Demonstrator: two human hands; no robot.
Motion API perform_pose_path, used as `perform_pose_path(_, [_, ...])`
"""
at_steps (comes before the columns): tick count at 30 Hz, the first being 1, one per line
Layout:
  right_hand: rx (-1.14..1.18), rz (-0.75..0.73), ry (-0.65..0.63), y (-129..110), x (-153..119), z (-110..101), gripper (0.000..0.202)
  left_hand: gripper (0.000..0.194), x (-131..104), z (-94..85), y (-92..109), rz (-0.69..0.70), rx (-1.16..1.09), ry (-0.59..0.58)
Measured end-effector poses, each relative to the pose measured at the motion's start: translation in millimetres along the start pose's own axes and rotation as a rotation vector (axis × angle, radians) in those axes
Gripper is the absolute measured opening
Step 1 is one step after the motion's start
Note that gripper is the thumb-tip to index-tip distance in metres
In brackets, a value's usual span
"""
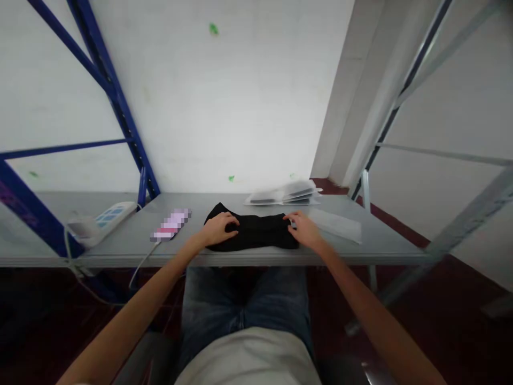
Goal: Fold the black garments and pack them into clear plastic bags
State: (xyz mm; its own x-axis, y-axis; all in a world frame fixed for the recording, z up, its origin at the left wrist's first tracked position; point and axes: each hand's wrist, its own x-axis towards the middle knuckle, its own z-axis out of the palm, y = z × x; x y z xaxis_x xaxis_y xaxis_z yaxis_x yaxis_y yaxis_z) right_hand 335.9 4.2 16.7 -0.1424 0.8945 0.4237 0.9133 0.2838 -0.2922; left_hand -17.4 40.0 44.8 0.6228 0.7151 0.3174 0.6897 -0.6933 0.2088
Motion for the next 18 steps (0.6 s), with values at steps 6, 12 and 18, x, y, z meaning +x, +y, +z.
perform_pose_path(6, [0.056,0.007,0.04,-6.5,2.6,-0.2,0.019,0.023,-1.9,-6.6,-1.0,-0.084,-0.011,0.048])
perform_pose_path(12, [0.123,0.187,0.233,-17.3,49.0,-4.9,0.022,0.024,45.8,-17.2,-5.8,-0.385,-0.08,0.405])
perform_pose_path(18, [0.126,0.129,0.285,-45.9,63.1,22.7,0.024,0.023,63.7,18.2,14.5,-0.367,-0.013,0.417])
